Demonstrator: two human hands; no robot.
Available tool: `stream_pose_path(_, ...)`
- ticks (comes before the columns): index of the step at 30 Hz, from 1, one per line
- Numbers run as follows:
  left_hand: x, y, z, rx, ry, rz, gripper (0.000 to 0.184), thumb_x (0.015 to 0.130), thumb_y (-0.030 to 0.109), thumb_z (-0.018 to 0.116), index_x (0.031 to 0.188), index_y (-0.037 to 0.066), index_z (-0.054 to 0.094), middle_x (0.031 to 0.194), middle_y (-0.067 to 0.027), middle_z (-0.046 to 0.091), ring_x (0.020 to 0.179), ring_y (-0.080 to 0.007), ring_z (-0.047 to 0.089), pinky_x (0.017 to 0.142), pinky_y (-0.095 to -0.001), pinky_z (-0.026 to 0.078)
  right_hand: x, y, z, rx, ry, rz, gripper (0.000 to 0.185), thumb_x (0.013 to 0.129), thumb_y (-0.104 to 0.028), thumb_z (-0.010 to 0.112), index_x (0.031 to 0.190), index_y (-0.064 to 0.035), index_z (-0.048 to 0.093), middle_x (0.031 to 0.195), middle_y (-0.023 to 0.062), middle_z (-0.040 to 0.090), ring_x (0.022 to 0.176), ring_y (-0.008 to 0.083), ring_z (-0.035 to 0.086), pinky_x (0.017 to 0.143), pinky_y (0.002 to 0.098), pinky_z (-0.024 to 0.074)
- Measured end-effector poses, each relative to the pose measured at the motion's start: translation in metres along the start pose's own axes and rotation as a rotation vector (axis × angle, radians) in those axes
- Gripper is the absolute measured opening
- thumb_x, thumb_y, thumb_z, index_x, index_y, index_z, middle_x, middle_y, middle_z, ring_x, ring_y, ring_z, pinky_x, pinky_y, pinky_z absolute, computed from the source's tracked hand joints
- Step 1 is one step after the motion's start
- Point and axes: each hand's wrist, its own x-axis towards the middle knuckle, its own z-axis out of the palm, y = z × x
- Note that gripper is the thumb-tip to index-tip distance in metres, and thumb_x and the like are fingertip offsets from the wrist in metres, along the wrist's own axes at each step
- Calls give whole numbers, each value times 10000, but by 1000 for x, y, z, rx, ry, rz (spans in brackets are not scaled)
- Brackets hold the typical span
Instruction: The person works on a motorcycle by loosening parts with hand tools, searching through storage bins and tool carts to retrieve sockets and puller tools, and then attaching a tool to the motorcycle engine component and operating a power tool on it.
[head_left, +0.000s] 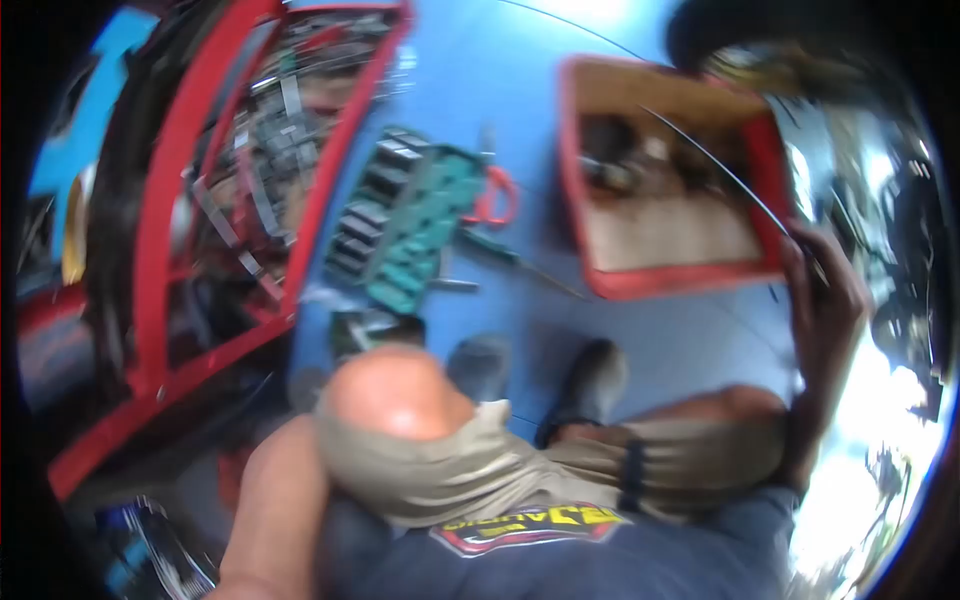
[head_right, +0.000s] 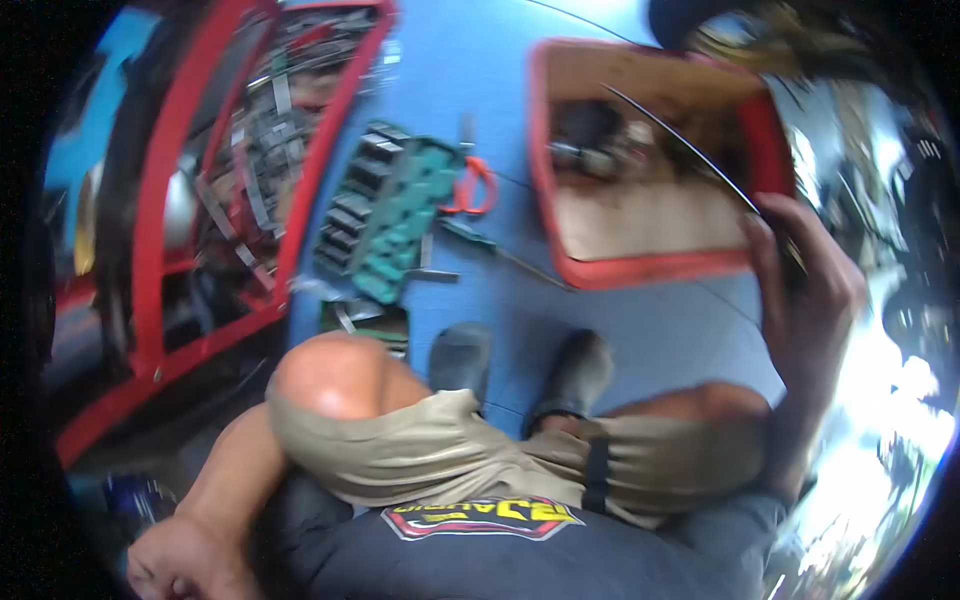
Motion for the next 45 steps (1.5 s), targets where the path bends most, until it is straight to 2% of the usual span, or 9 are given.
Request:
stream_pose_path(4,-4,15,-47,-355,334,34,263,769,191,519,554,175,368,516,68,390,437,-66,365,467,-200,277,-10,34,9,-69,-114,-100,221,923,-121,541,1106,-14,600,954,122,638,886,189,608,764,311,483)
stream_pose_path(6,-32,4,-55,76,446,40,238,781,164,493,572,168,380,509,66,279,475,-68,295,478,-221,265,-13,30,18,-24,-116,-68,226,926,-122,531,1105,5,590,954,133,630,898,203,606,782,315,478)
stream_pose_path(11,-117,6,-79,215,173,-678,187,858,192,432,708,82,438,543,14,343,451,-130,323,427,-277,296,-18,33,11,31,-164,-77,230,927,-108,511,1104,20,584,977,152,621,897,228,601,792,336,474)
stream_pose_path(13,-166,10,-84,561,-76,-903,96,857,65,477,775,17,496,555,-22,442,466,-130,428,434,-282,382,-20,30,9,33,-167,-63,230,922,-103,514,1104,19,585,982,153,624,894,237,604,793,338,473)
stream_pose_path(15,-198,17,-80,656,-389,-1215,261,916,191,521,714,27,496,548,-36,465,471,-112,439,442,-291,375,-20,26,7,42,-172,-61,230,917,-97,518,1105,18,586,987,154,628,891,247,607,795,340,472)
stream_pose_path(25,-353,145,-14,-253,-1116,-869,294,682,240,735,857,66,575,789,-109,566,754,-272,576,633,-361,432,-33,12,-28,-367,-14,31,175,854,-77,606,1016,-10,613,921,181,641,762,296,645,652,351,506)
stream_pose_path(30,-361,146,9,-418,-1083,-918,283,682,231,707,880,60,598,841,-93,607,880,-262,586,795,-392,388,-55,16,-6,-336,-262,70,137,815,-159,620,802,-49,539,695,126,560,626,315,595,545,417,454)
stream_pose_path(43,-355,166,-25,-268,-1017,-931,237,673,225,694,833,68,617,811,-90,626,848,-256,604,784,-386,420,-27,40,34,-110,-410,1,220,798,-28,610,1017,-26,589,917,160,645,799,323,631,695,376,500)
stream_pose_path(45,-347,181,-14,-267,-979,-951,237,674,225,692,833,67,615,810,-90,625,847,-256,603,781,-386,420,-19,62,50,-128,-421,-372,178,843,-37,566,1015,-1,592,935,173,648,802,319,639,710,376,504)
